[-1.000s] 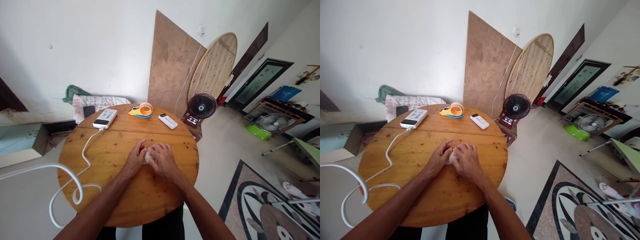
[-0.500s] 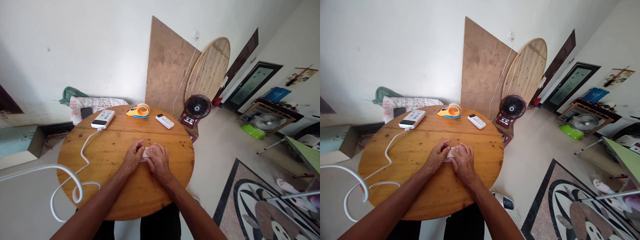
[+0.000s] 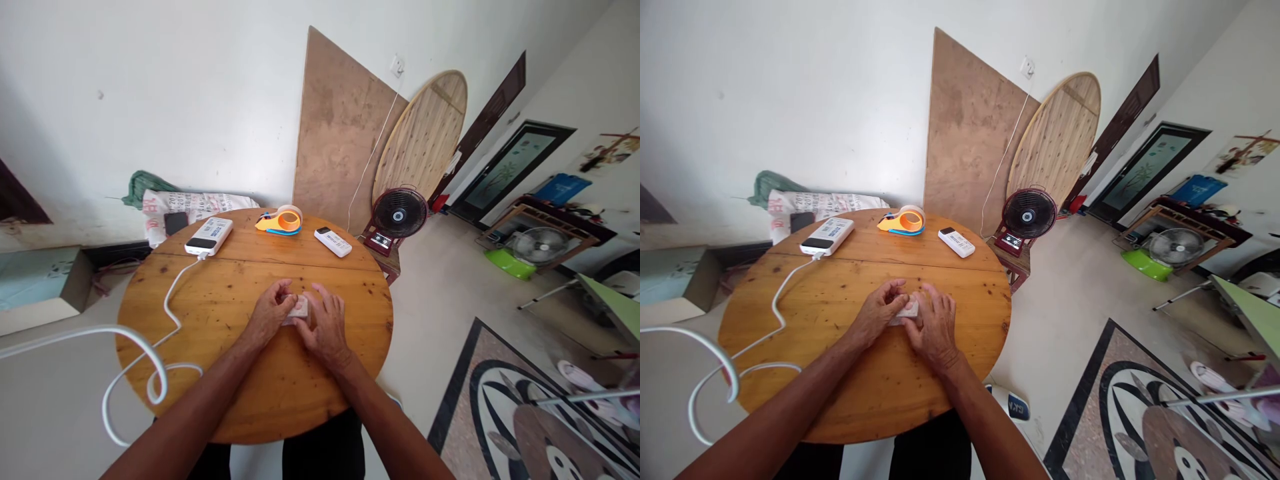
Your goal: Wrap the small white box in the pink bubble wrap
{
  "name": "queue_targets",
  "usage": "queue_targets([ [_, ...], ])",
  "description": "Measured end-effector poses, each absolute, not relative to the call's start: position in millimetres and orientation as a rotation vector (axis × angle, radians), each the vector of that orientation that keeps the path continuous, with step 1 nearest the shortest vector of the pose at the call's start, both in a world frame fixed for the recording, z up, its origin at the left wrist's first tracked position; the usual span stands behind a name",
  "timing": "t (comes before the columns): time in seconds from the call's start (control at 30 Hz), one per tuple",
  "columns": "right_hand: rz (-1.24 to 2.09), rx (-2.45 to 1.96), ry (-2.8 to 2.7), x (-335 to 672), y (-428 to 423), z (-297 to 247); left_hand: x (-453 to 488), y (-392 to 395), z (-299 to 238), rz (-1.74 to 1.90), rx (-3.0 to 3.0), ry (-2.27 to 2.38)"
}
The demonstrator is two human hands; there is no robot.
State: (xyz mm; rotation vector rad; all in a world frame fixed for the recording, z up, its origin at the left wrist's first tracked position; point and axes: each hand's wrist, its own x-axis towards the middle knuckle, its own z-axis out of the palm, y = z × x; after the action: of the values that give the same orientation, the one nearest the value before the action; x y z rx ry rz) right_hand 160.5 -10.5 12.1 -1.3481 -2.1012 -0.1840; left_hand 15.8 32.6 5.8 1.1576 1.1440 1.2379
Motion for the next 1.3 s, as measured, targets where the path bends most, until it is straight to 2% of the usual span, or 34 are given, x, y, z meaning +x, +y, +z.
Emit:
queue_targets([
  [0.77,-0.168,-1.275,-2.251,168.4,-1.8,9.7,15.9,31.7,0.6,1.295,1.125,1.096],
  [1.03,0.004,-1.291,-1.922,172.6,-9.2,11.0,12.2,28.3,-1.6,1.359,0.892,1.013],
  [1.3,0.015,-1.300,-1.954,175.4,-9.1,9.2,6.0,27.6,6.1,1.437,0.830,1.145],
])
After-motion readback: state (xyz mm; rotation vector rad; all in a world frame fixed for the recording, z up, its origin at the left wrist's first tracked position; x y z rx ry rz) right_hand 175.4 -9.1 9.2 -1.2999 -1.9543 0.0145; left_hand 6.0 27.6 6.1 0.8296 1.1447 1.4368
